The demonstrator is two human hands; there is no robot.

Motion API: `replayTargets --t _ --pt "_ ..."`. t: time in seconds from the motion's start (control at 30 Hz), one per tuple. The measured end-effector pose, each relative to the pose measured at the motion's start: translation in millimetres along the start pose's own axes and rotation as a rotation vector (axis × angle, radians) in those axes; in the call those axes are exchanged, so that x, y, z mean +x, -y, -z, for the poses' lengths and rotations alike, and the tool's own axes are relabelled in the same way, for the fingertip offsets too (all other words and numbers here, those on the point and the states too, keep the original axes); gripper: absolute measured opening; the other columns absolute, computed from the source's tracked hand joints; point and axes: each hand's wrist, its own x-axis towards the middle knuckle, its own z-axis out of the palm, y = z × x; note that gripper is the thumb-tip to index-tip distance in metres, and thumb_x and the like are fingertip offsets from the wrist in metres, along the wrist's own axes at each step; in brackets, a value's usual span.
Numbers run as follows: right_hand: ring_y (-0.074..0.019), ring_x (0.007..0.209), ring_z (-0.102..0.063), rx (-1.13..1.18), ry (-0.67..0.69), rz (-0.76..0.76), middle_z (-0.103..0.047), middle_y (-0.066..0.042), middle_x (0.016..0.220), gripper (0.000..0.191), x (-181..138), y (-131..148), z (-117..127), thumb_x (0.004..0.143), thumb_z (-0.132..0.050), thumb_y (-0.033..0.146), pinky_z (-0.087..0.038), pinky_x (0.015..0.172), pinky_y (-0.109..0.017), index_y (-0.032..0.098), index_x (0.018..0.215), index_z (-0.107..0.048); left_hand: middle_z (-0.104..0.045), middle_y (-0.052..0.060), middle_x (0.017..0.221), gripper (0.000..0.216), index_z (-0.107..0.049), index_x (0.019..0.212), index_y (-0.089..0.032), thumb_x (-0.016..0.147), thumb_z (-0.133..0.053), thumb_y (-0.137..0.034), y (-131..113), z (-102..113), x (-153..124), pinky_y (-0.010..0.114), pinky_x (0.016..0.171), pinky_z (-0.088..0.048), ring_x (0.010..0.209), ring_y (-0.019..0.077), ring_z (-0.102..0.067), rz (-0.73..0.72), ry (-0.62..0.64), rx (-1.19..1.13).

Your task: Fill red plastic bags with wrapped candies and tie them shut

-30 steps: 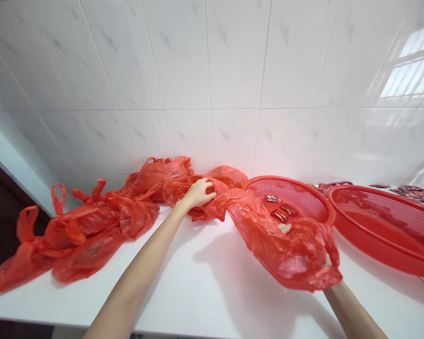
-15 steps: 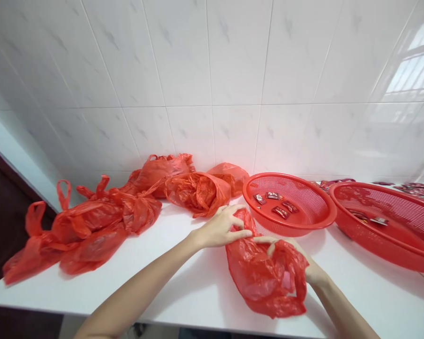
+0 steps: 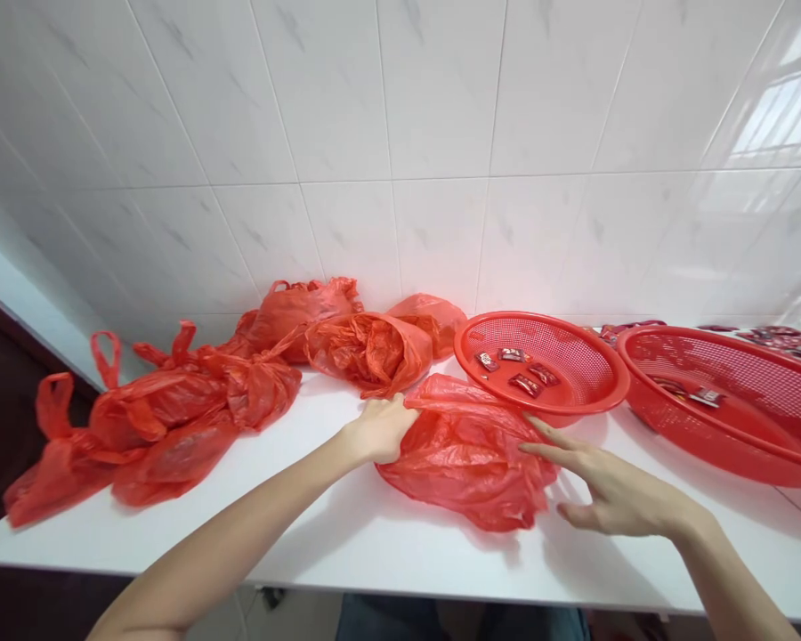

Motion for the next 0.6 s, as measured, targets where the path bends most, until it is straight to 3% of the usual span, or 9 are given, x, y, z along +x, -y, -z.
replayTargets --t 0.07,0.13,0.2,0.23,0.3,0.4,0.5,0.6 --pt "-0.0378 0.134 -0.056 -0.020 -0.047 0.029 -0.041 -0.014 0.160 0.067 -7 13 5 0.085 -0.069 0.041 -0.052 0.102 -0.051 0.029 0.149 -0.052 -0.065 0.019 0.116 0.030 -0.066 0.109 -0.016 0.080 -0.065 -0.021 -4 1 -1 0.043 0.082 -0.054 0.101 0.0365 -0.069 0.027 -0.048 -0.033" --pt "-0.0392 0.136 -0.053 -0.070 -0.256 0.036 -0.050 -0.013 0.154 0.056 -7 32 5 0.091 -0.062 0.054 -0.051 0.102 -0.055 0.029 0.142 -0.060 -0.066 0.019 0.114 0.025 -0.066 0.104 -0.015 0.085 -0.061 -0.030 -9 1 -2 0.043 0.082 -0.054 0.101 0.0363 -0.069 0.051 -0.095 -0.062" --pt "-0.0372 0.134 -0.055 -0.113 -0.441 0.082 -0.062 -0.015 0.142 0.046 0 51 -3 0.098 -0.052 0.051 -0.050 0.103 -0.055 0.024 0.132 -0.068 -0.068 0.018 0.110 0.020 -0.066 0.099 -0.015 0.087 -0.058 -0.029 -14 -1 -2 0.041 0.079 -0.054 0.099 0.0353 -0.070 0.049 -0.131 -0.070" --pt "-0.0342 0.128 -0.060 -0.120 -0.458 0.129 -0.068 -0.015 0.134 0.040 6 59 -10 0.102 -0.047 0.045 -0.052 0.101 -0.051 0.021 0.126 -0.070 -0.069 0.018 0.107 0.017 -0.066 0.096 -0.016 0.086 -0.058 -0.026 -16 -1 -2 0.040 0.078 -0.054 0.097 0.0346 -0.070 0.040 -0.144 -0.069" --pt "-0.0260 0.103 -0.072 -0.127 -0.375 0.122 -0.076 -0.013 0.114 0.037 20 69 -27 0.106 -0.039 0.030 -0.056 0.087 -0.040 0.020 0.111 -0.073 -0.071 0.016 0.101 0.014 -0.066 0.093 -0.016 0.082 -0.057 -0.017 -18 -2 -3 0.038 0.074 -0.053 0.092 0.0335 -0.071 0.031 -0.149 -0.059" --pt "-0.0288 0.091 -0.074 -0.309 -0.235 -0.069 -0.079 -0.013 0.092 0.035 36 68 -48 0.105 -0.040 0.024 -0.051 0.091 -0.047 0.017 0.101 -0.073 -0.074 0.016 0.096 0.024 -0.067 0.094 -0.015 0.077 -0.053 -0.005 -17 -1 -4 0.037 0.071 -0.052 0.090 0.0338 -0.073 0.073 -0.092 -0.026" --pt "-0.0315 0.089 -0.075 -0.388 -0.084 -0.190 -0.079 -0.014 0.088 0.034 37 57 -52 0.103 -0.048 0.037 -0.048 0.092 -0.047 0.015 0.101 -0.073 -0.074 0.016 0.102 0.029 -0.067 0.100 -0.015 0.078 -0.052 -0.003 -8 4 -6 0.039 0.074 -0.054 0.096 0.0349 -0.072 0.117 -0.056 -0.017" --pt "-0.0343 0.088 -0.075 -0.397 0.013 -0.264 -0.078 -0.019 0.087 0.043 31 52 -41 0.095 -0.060 0.051 -0.050 0.083 -0.041 0.011 0.099 -0.073 -0.074 0.016 0.105 0.028 -0.069 0.101 -0.017 0.080 -0.055 -0.005 2 4 -8 0.040 0.079 -0.054 0.100 0.0346 -0.071 0.124 -0.029 -0.005"
